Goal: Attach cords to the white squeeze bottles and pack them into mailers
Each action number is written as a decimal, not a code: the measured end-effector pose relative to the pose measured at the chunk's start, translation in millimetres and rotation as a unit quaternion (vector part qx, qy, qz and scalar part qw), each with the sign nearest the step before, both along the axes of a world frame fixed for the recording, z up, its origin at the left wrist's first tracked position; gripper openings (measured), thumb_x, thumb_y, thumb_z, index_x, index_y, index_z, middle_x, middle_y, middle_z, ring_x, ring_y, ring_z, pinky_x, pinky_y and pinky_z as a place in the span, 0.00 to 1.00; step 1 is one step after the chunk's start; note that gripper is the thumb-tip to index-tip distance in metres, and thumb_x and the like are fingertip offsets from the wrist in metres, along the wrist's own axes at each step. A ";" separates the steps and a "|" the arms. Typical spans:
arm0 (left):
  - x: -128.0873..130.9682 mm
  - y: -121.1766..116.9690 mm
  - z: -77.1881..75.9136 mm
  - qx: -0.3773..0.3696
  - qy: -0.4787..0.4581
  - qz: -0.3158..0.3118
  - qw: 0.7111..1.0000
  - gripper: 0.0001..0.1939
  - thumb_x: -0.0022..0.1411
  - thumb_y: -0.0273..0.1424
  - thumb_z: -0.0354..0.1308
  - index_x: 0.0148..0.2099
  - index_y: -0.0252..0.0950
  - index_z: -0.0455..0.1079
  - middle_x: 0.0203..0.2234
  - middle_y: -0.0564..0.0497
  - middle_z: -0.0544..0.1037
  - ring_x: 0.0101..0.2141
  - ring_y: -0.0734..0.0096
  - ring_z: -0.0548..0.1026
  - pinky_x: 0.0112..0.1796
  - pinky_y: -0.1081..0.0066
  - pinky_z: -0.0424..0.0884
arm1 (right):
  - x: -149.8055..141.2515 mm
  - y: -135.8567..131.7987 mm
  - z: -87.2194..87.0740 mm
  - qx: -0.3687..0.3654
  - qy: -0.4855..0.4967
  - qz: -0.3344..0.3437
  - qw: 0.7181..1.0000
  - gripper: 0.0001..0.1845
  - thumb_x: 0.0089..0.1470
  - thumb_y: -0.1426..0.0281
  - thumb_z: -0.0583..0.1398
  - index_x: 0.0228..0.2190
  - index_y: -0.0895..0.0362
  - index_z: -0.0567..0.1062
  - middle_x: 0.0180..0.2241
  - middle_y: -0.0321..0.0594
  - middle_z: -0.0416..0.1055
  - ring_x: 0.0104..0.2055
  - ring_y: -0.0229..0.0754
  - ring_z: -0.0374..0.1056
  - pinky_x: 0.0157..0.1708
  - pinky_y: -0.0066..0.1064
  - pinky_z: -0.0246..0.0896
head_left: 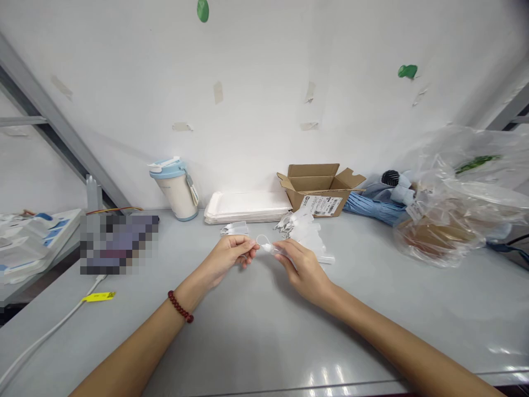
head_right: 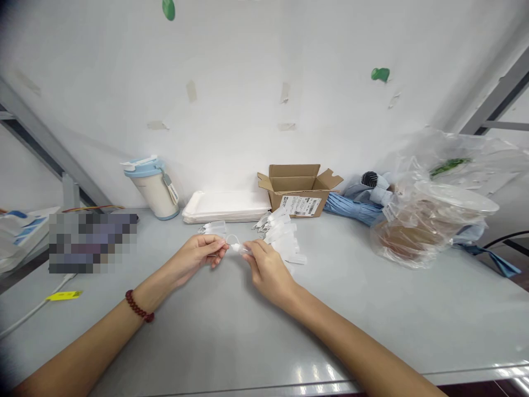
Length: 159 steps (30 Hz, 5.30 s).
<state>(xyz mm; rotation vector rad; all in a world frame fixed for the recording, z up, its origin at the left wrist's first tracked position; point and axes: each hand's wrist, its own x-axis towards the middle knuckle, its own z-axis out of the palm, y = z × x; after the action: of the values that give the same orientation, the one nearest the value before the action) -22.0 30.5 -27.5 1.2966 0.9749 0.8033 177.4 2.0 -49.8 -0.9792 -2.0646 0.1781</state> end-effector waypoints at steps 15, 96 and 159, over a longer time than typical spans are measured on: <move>0.2 1.1 -3.3 -0.039 -0.045 -0.001 0.998 0.13 0.56 0.38 0.59 0.30 0.31 0.69 0.23 0.52 0.69 0.22 0.79 0.65 0.24 0.75 0.60 | 0.5 0.4 0.3 0.000 -0.005 -0.006 1.000 0.10 0.58 0.75 0.51 0.41 0.58 0.69 0.35 0.46 0.72 0.34 0.43 0.68 0.33 0.34 0.66; 6.7 -5.6 7.5 0.053 0.052 0.036 0.997 0.14 0.52 0.39 0.59 0.25 0.32 0.68 0.18 0.54 0.69 0.20 0.77 0.65 0.24 0.74 0.61 | 6.6 6.9 1.0 0.072 -0.083 -0.020 0.994 0.11 0.61 0.71 0.50 0.43 0.58 0.68 0.37 0.47 0.71 0.37 0.44 0.68 0.34 0.34 0.64; 2.6 -1.0 -4.9 0.035 0.095 -0.113 0.988 0.15 0.55 0.41 0.57 0.38 0.34 0.72 0.30 0.47 0.76 0.27 0.72 0.73 0.25 0.75 0.64 | 9.5 9.6 18.9 -0.242 0.164 -0.016 0.956 0.13 0.53 0.64 0.56 0.38 0.58 0.72 0.25 0.37 0.73 0.27 0.38 0.68 0.27 0.30 0.60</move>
<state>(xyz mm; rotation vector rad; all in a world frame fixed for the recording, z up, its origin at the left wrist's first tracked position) -19.4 29.5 -32.4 1.5355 0.9343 0.5493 186.9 11.6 -30.9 -1.1785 -1.7265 0.8059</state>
